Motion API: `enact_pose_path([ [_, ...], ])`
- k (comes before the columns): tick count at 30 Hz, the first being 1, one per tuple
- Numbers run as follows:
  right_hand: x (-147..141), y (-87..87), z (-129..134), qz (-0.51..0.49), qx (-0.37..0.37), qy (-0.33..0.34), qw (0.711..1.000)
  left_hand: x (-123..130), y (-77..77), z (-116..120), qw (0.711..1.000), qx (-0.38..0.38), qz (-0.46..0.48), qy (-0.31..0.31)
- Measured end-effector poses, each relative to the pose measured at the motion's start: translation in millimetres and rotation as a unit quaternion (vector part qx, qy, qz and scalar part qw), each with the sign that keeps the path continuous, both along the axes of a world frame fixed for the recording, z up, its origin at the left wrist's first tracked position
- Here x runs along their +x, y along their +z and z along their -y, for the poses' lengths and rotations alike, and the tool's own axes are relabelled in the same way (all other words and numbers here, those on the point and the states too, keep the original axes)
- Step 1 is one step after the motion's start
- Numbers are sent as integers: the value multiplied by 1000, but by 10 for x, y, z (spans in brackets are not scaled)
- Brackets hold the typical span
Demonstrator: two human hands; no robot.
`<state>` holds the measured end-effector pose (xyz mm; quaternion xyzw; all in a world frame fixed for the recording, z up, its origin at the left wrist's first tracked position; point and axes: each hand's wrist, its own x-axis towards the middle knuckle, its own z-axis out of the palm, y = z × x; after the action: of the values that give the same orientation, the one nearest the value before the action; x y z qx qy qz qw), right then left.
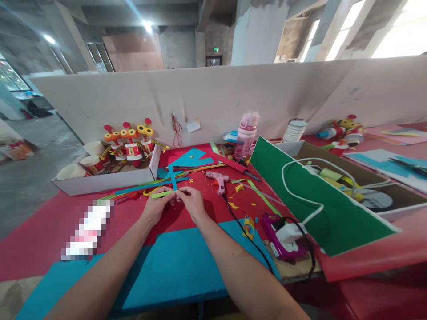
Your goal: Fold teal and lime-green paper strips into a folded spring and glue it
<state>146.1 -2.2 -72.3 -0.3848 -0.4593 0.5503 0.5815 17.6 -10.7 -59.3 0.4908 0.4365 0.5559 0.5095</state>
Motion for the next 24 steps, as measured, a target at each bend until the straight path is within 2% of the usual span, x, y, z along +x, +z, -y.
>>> enact_pose_path([
  [6, 9, 40, 6, -15, -32, 33, 999, -17, 13, -2, 999, 7, -31, 10],
  [11, 26, 35, -10, 2, -25, -10, 1000, -21, 32, 3, 999, 19, -36, 16],
  [17, 19, 32, -19, -14, -39, -6, 999, -22, 66, 14, 997, 25, -56, 43],
  [24, -6, 10, -23, -52, -71, 3, 996, -57, 19, -56, 999, 3, -4, 47],
])
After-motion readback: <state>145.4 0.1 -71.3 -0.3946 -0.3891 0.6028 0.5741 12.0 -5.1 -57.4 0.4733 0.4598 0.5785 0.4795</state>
